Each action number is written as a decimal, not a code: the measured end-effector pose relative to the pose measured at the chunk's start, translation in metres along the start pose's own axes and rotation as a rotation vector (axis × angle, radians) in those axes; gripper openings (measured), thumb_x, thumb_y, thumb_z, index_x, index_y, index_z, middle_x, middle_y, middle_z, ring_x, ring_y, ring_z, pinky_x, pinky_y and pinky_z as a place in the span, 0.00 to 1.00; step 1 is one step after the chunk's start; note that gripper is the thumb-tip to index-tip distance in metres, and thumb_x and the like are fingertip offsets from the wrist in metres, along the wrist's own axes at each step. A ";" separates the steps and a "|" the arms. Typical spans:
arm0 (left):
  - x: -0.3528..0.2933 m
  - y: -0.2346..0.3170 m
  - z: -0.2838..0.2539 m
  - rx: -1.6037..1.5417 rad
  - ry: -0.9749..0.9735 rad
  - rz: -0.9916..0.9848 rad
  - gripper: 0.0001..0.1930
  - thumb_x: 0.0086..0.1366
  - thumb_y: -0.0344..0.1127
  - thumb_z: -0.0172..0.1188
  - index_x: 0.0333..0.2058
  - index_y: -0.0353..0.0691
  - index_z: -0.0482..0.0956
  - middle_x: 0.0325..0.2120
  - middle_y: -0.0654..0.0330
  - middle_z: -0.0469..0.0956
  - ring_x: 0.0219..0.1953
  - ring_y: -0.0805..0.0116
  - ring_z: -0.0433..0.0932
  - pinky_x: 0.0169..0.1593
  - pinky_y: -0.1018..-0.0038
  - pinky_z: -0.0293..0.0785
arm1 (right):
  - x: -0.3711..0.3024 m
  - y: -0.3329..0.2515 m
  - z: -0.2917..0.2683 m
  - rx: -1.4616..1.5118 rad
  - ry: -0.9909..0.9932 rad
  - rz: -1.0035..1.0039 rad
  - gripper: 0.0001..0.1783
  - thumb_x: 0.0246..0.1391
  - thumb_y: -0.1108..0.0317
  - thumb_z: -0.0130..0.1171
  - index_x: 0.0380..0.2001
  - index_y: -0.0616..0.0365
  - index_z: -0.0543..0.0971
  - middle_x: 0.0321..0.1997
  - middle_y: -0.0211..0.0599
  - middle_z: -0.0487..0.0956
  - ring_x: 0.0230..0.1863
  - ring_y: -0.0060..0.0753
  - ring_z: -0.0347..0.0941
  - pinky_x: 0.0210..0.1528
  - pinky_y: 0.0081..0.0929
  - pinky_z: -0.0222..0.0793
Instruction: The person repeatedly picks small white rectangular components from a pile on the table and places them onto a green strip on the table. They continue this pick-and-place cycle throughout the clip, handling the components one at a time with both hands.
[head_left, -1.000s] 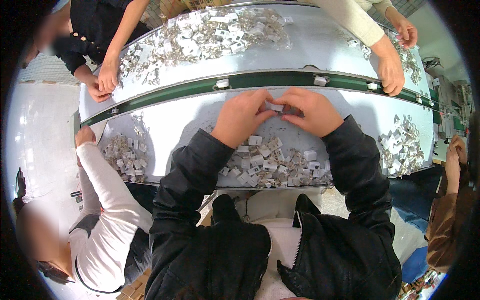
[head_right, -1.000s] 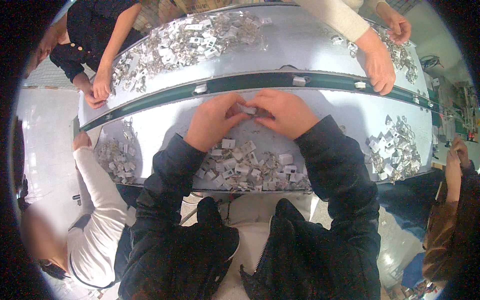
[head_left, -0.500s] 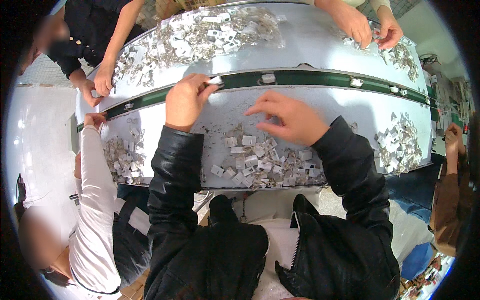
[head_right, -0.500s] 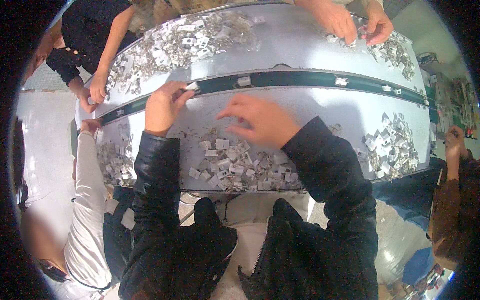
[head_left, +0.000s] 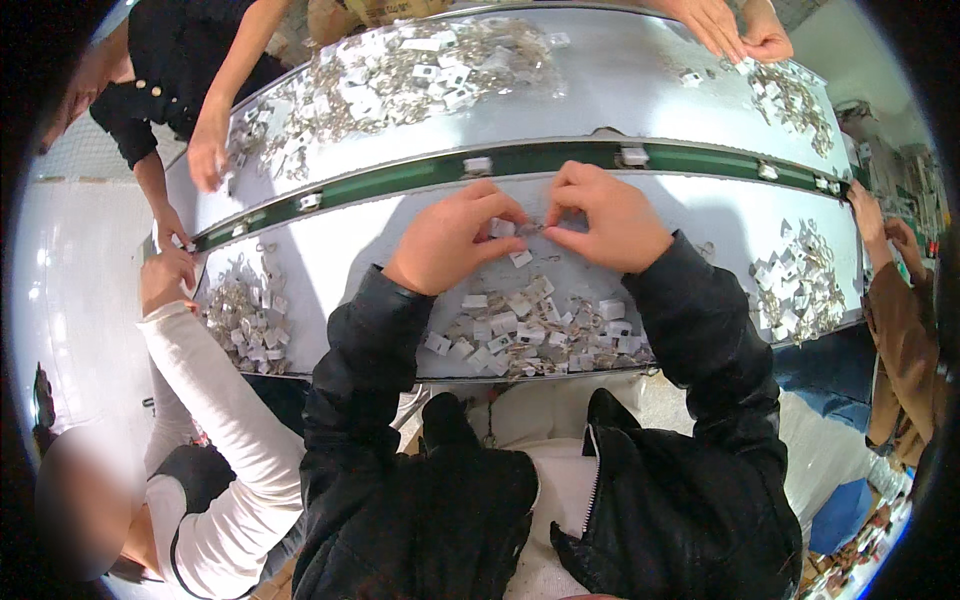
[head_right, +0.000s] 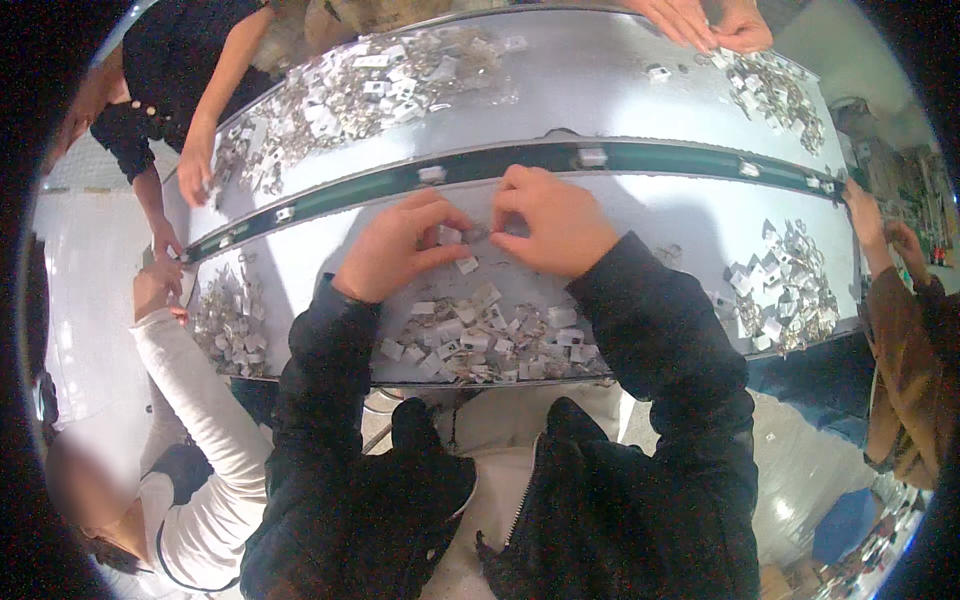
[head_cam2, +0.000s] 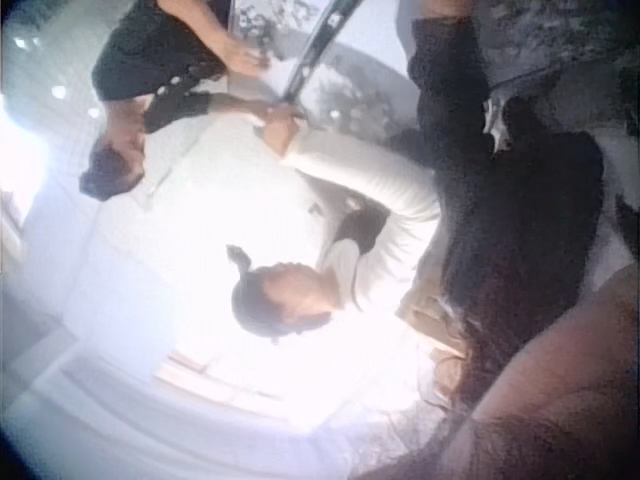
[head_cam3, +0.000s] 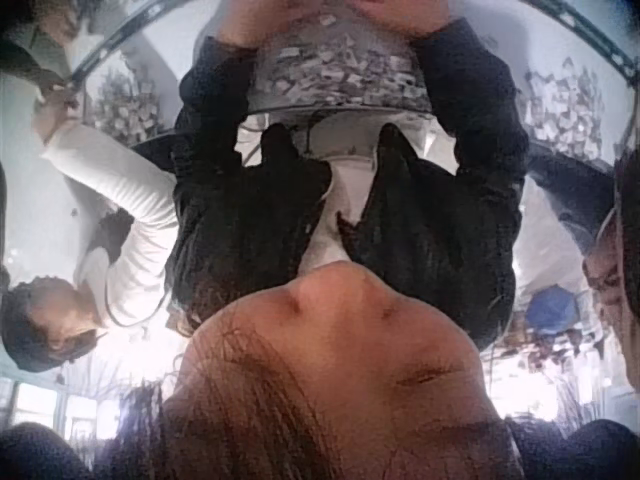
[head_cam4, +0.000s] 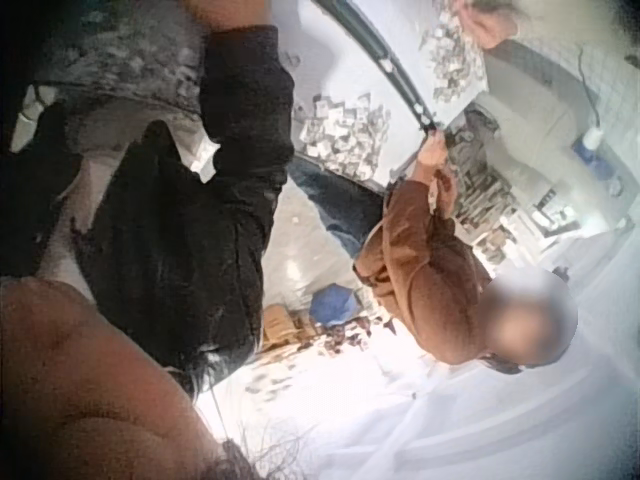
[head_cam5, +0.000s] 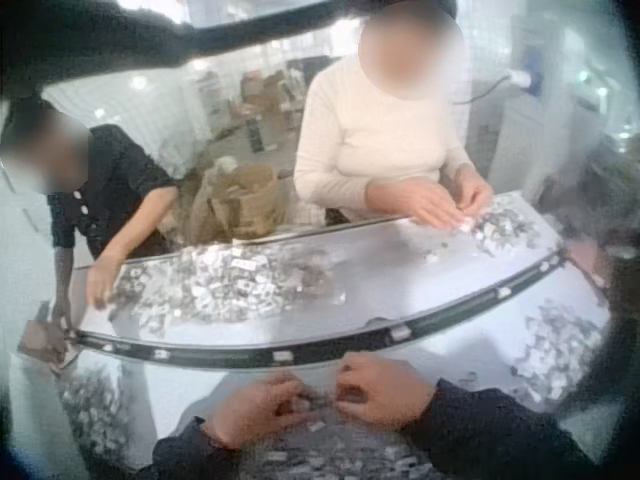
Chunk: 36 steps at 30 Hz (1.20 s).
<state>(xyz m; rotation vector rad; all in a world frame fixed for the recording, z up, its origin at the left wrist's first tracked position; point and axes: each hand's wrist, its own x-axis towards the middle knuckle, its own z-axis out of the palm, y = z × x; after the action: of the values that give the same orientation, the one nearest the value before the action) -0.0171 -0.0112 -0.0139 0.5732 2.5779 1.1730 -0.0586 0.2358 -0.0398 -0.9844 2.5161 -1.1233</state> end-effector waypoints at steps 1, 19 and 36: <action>-0.001 -0.001 -0.001 0.022 0.002 0.024 0.14 0.60 0.33 0.72 0.44 0.42 0.84 0.36 0.59 0.76 0.33 0.66 0.78 0.38 0.71 0.75 | -0.001 0.001 -0.006 -0.045 -0.012 0.005 0.07 0.50 0.64 0.69 0.31 0.50 0.81 0.41 0.32 0.77 0.47 0.41 0.76 0.45 0.36 0.74; 0.009 -0.010 0.006 -0.698 -0.052 -0.116 0.14 0.66 0.24 0.66 0.49 0.36 0.77 0.42 0.65 0.81 0.42 0.76 0.79 0.44 0.78 0.78 | 0.004 0.009 -0.023 0.766 -0.074 0.029 0.06 0.59 0.68 0.69 0.31 0.57 0.82 0.36 0.20 0.75 0.37 0.15 0.68 0.37 0.17 0.62; 0.026 -0.007 0.027 0.191 0.347 0.328 0.08 0.60 0.26 0.67 0.39 0.41 0.80 0.44 0.57 0.80 0.47 0.53 0.80 0.49 0.63 0.77 | 0.008 0.017 0.002 -0.028 0.226 -0.089 0.06 0.52 0.65 0.68 0.31 0.54 0.82 0.38 0.32 0.77 0.45 0.42 0.76 0.45 0.36 0.73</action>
<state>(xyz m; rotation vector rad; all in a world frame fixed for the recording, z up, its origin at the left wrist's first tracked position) -0.0315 0.0137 -0.0385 0.9384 2.9978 1.2222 -0.0720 0.2379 -0.0529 -1.0388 2.6938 -1.2954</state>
